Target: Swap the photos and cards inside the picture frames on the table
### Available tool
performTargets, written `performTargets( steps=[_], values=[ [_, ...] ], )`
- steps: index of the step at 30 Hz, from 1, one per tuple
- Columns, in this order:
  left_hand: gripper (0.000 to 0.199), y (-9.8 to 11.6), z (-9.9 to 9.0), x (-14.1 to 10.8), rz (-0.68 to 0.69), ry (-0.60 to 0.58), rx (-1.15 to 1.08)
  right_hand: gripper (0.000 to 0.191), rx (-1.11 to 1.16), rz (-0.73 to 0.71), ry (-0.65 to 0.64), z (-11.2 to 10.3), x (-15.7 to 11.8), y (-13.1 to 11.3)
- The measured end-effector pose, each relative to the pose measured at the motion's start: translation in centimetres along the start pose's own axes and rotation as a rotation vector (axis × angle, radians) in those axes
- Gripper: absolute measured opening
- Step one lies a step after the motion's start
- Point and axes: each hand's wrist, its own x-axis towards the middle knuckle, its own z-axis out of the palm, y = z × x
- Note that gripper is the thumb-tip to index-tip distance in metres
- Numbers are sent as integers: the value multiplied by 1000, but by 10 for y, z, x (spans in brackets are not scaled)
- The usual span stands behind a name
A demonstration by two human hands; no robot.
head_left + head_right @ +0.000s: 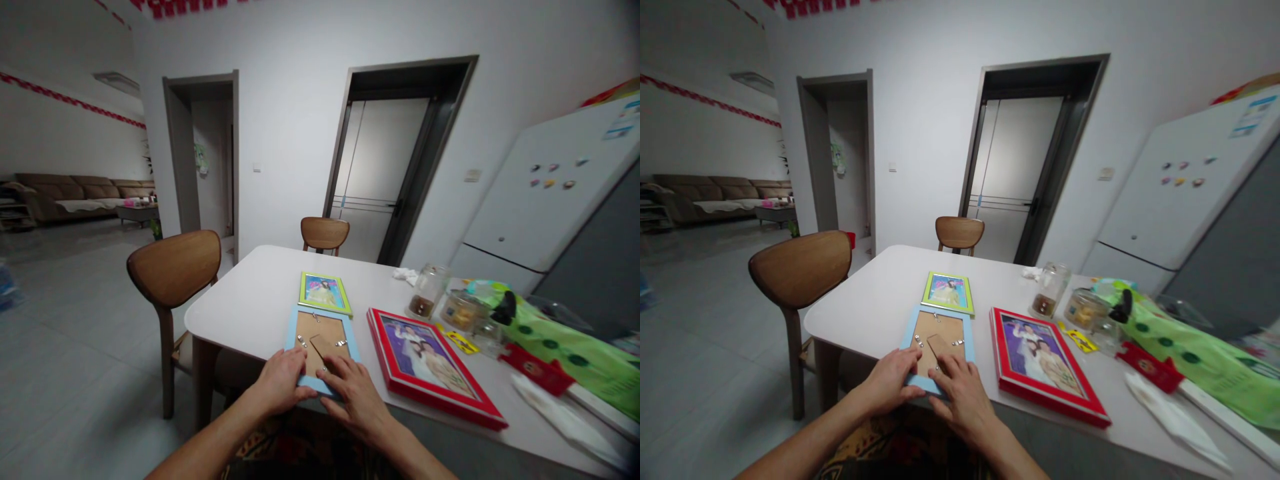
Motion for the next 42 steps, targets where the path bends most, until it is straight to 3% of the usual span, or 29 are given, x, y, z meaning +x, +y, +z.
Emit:
performTargets(
  steps=[6,11,14,24,28,33,42],
  values=[
    [35,0,-3,-5,-7,26,-5,41,62,-9,40,0,0,7],
    [37,-4,-6,-10,-15,31,5,40,-49,285,128,0,25,32],
    [36,-4,-6,-11,-23,35,6,33,-98,327,77,2,37,39],
    [35,-4,-3,-13,-42,43,-36,33,-101,313,65,5,37,35],
    [35,-6,1,-14,-48,56,-42,35,-23,180,105,11,51,14],
    [36,-7,3,-17,-41,60,-59,32,90,59,46,22,75,-8],
    [34,-9,4,-18,-38,61,-102,33,161,71,39,30,80,-4]
  ],
)
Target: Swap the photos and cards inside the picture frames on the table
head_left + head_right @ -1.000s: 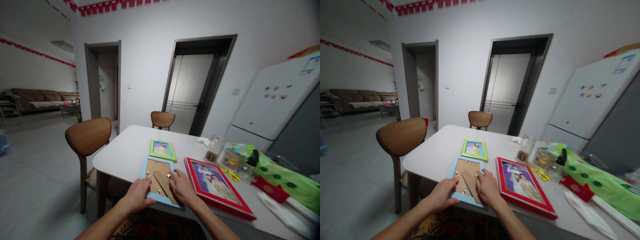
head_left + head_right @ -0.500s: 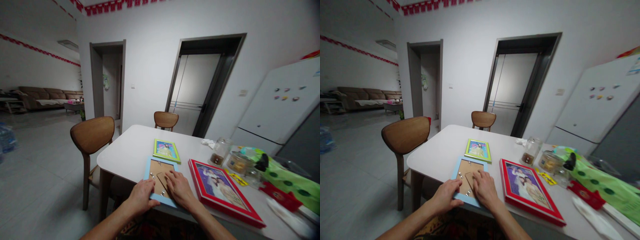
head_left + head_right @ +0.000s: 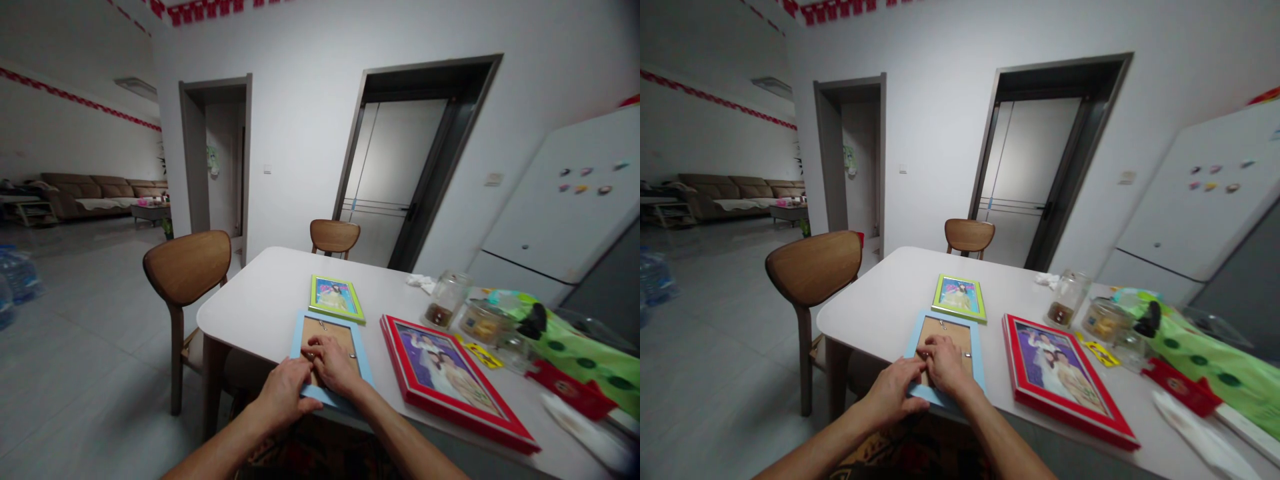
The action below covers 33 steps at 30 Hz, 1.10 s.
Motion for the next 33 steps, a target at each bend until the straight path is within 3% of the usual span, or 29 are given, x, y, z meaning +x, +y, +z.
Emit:
performTargets(
  steps=[17,20,27,33],
  values=[
    [36,1,-2,-2,-7,9,-30,35,58,-64,-23,0,3,-1],
    [36,2,-1,-3,-11,22,-21,31,56,24,28,1,9,8],
    [46,1,2,-2,-28,44,-45,28,10,383,166,0,47,44],
    [52,-1,5,-7,-40,56,-97,24,-29,528,162,10,65,44]
  ],
)
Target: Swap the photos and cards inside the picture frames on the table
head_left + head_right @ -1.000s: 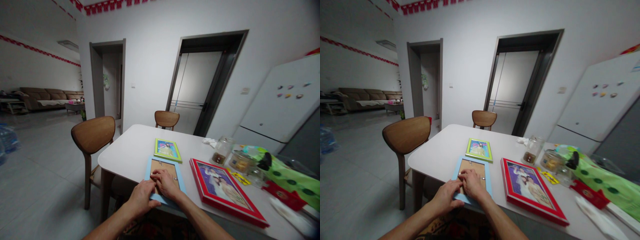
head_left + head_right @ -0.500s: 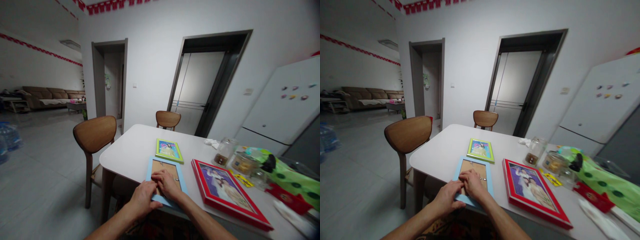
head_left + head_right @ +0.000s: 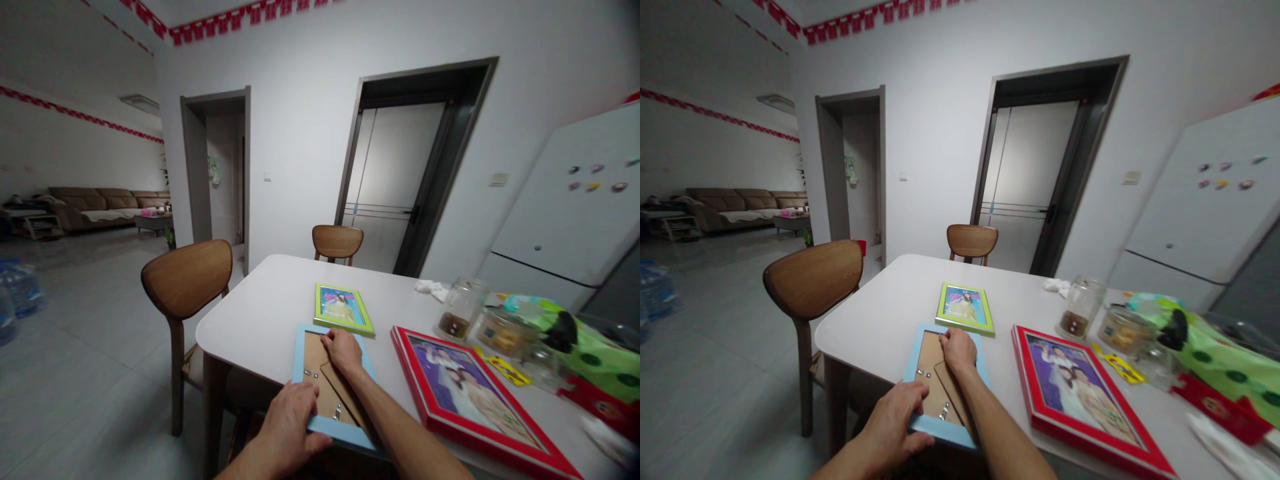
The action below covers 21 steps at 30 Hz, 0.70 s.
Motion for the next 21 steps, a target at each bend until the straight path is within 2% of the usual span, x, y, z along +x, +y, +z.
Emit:
performTargets(
  steps=[7,12,16,19,21],
  values=[
    [56,0,-4,-2,-8,-40,-17,19,25,61,-9,3,8,-6],
    [59,7,-11,-2,-36,-95,54,22,149,52,4,-4,11,-8],
    [64,27,0,7,39,-195,153,27,324,-29,14,-23,4,1],
    [54,40,12,17,76,-273,182,26,468,-60,35,-46,-11,15],
    [51,44,14,21,64,-285,172,29,571,-40,60,-62,-25,26]
  ],
)
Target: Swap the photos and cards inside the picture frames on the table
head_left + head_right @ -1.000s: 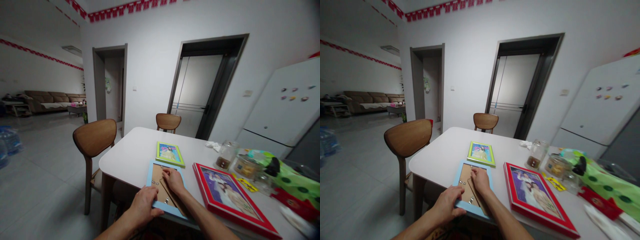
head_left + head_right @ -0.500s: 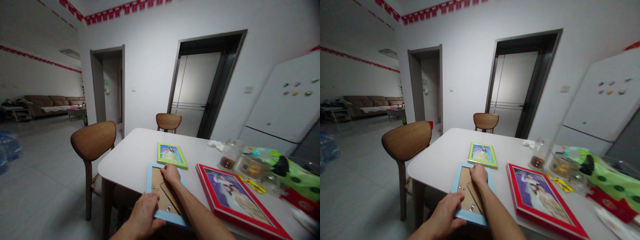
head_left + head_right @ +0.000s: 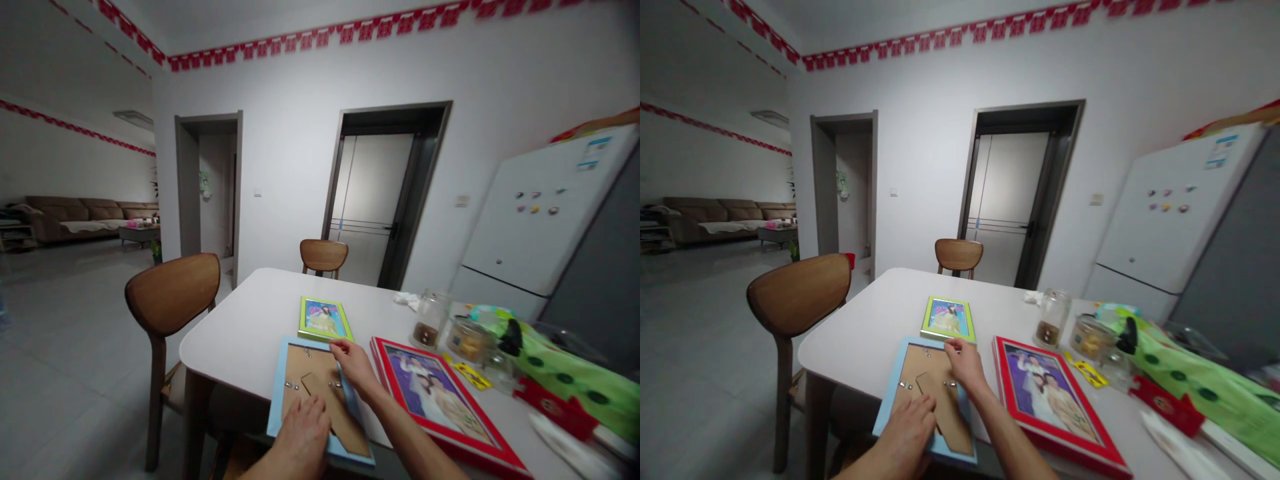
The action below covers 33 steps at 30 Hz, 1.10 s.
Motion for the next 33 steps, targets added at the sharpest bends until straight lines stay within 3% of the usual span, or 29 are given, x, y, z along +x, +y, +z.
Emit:
performTargets(
  steps=[2,5,8,10,13,16,18,20,22,25,29,33],
  values=[
    [53,0,-6,1,-14,53,-33,35,103,41,52,-18,-15,2],
    [43,1,-28,1,-12,233,-154,41,241,120,124,-33,-37,4],
    [17,14,-49,6,22,476,-460,43,328,201,144,-28,-59,3],
    [9,29,-55,12,32,614,-737,45,465,302,71,-18,-73,-3],
    [18,53,-54,25,50,702,-1065,46,823,367,-72,-10,-86,-13],
    [34,70,-49,42,128,695,-1235,48,949,234,42,-31,-81,-9],
    [50,74,-46,56,128,692,-1313,49,804,212,187,-65,-68,5],
    [57,74,-38,72,70,641,-1354,50,492,283,287,-107,-53,26],
    [55,73,-23,88,18,523,-1337,52,74,297,305,-148,-41,47],
    [54,77,8,107,-38,380,-1150,51,-105,331,305,-189,-30,72],
    [53,83,37,118,-104,325,-678,43,-263,343,271,-202,-27,95],
    [54,84,38,116,-74,303,-581,34,-415,328,209,-201,-27,109]
  ],
)
